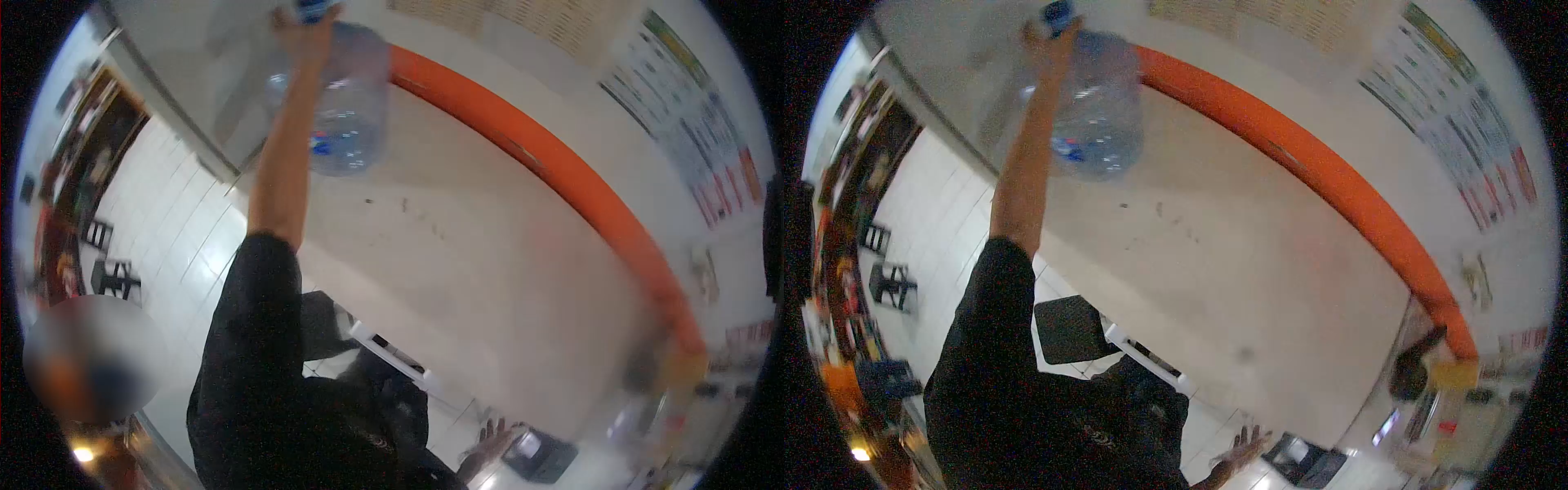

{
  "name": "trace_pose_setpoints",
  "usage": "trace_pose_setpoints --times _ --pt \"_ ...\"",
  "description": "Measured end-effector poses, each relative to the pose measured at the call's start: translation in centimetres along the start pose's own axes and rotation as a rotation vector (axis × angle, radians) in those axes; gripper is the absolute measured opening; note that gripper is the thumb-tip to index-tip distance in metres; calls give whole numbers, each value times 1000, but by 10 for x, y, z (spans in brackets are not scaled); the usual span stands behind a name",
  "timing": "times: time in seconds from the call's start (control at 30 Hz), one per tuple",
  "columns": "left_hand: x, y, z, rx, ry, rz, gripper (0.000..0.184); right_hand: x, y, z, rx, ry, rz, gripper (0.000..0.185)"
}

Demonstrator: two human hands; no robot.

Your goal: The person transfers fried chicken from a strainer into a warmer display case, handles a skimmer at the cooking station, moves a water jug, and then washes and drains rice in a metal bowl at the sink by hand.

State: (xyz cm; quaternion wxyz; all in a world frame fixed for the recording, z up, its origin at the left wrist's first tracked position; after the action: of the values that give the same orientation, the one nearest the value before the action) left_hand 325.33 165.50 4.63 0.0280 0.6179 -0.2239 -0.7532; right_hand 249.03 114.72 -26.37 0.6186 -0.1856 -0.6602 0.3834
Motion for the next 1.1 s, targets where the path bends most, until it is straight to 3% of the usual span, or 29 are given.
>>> trace_pose_setpoints --times 0.03,0.07,0.1,0.13,0.17,0.23,0.27,0.3,0.33,0.37,0.43,0.47,0.53,0.63,0.73,0.87,0.97,1.1 --pt "30 29 39 483 -54 151 106 5 3 -3 49 -47 20 73" --pt "60 96 104 633 -131 127 91 10 4 -4 86 -86 44 73" --pt "114 98 107 85 90 -600 78 17 5 -2 103 -95 88 77" --pt "154 141 152 544 -183 47 71 23 7 0 113 -90 130 80" --pt "214 161 179 484 -379 -35 71 22 12 8 63 -103 132 83" --pt "349 213 244 575 -731 68 74 21 27 29 -109 -163 167 80" --pt "411 244 283 671 -967 176 76 26 29 40 -218 -221 207 74" --pt "465 282 327 815 -1132 116 79 36 15 40 -269 -164 152 76" --pt "485 332 380 959 -1442 116 80 45 7 43 -316 -127 99 78" --pt "510 373 431 1184 -1687 -3 77 43 13 60 -365 -236 207 81" --pt "532 446 510 1777 -2154 -271 73 50 8 89 -510 -169 268 85" --pt "546 466 535 1795 -2171 -282 73 54 7 112 -519 -144 272 85" --pt "552 516 590 2264 -1840 -794 66 58 -7 164 -559 -33 320 86" --pt "586 568 650 2348 -1687 -1030 56 53 -14 248 -616 52 419 81" --pt "599 611 721 2648 -1584 -1045 43 65 -34 330 -696 111 512 75" --pt "612 662 780 2773 -1742 -1207 24 78 -56 421 -854 317 569 71" --pt "637 700 802 2741 -1753 -1385 19 62 -37 478 -941 396 580 71" --pt "676 752 819 2699 -1854 -1434 18 29 -10 542 -968 511 517 68"
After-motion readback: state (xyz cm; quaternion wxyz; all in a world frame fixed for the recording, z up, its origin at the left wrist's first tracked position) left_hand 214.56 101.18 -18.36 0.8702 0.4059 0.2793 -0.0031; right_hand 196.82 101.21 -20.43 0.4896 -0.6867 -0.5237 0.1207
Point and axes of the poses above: each hand's wrist, its own x-axis away from the middle knuckle, its own z-axis out of the back of the hand, y = z × x, the point moved 4 cm from there along -x, towards the middle knuckle, and after that the axes turned 10 degrees about -z, right-handed, at the moved point
